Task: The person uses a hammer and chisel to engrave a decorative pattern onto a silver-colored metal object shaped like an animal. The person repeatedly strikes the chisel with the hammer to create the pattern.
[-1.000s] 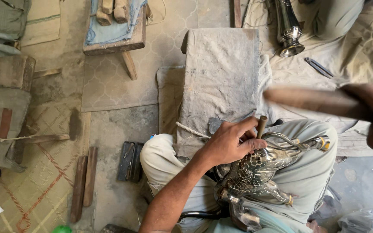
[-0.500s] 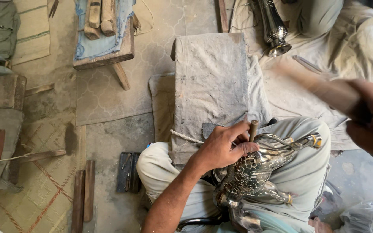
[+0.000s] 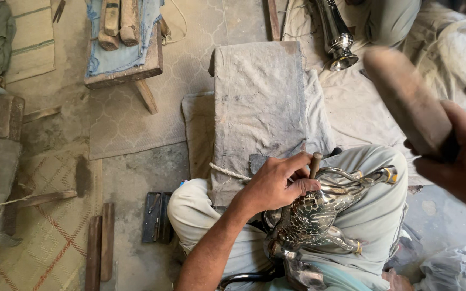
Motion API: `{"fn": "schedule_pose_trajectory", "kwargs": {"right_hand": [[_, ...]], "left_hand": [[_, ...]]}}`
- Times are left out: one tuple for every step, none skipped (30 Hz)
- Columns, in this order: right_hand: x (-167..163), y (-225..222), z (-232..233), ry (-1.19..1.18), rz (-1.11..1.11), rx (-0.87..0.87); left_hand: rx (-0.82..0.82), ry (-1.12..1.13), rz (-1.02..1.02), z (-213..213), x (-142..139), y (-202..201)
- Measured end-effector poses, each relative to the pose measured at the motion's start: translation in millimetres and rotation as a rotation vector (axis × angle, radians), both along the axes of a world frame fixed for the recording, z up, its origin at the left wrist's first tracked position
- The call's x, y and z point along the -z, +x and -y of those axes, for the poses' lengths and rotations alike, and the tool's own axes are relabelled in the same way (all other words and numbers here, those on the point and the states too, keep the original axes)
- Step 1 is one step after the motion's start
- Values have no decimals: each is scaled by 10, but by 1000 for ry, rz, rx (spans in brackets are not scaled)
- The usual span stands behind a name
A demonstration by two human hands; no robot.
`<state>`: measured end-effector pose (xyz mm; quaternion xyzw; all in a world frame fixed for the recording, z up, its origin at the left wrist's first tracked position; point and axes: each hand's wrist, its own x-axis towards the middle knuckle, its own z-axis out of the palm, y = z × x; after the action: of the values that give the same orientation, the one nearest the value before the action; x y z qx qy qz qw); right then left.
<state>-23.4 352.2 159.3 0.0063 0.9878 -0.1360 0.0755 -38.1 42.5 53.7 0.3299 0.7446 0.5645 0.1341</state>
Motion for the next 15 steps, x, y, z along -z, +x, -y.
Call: {"fn": "schedule_pose_trajectory", "kwargs": {"right_hand": [[-3, 17, 23, 101, -44, -90], [-12, 16, 35, 201, -88, -180], [-24, 12, 40, 101, -76, -106], [-31, 6, 45, 0, -61, -30], [-36, -2, 45, -100, -46, 45], [-40, -9, 43, 35, -91, -79], [-42, -14, 38, 171, -137, -202], [-44, -14, 35, 309, -184, -331], [-45, -11, 34, 125, -146, -203], [-45, 4, 38, -59, -103, -70], [-45, 35, 53, -242, -59, 64], [-53, 57, 61, -29, -99, -49], [-63, 89, 78, 184, -143, -163], [-73, 116, 97, 398, -187, -275], [-85, 148, 119, 235, -125, -111]], "left_hand": [[8, 19, -2, 3, 3, -2], [16, 38, -6, 1, 8, -9], [17, 32, -9, 0, 14, -12], [21, 27, -11, -5, 20, -14], [24, 21, -12, -11, 29, -13], [27, 13, -16, -4, 36, -11], [31, 6, -24, 3, 45, -14], [30, 0, -34, -1, 53, -25], [31, 1, -25, -2, 60, -25], [37, 0, -15, -6, 66, -29], [44, 0, -8, -9, 71, -37], [54, 4, -10, -16, 74, -38], [63, 8, -16, -21, 78, -46], [71, 12, -26, -16, 77, -61], [68, 10, -32, -12, 77, -63]]}}
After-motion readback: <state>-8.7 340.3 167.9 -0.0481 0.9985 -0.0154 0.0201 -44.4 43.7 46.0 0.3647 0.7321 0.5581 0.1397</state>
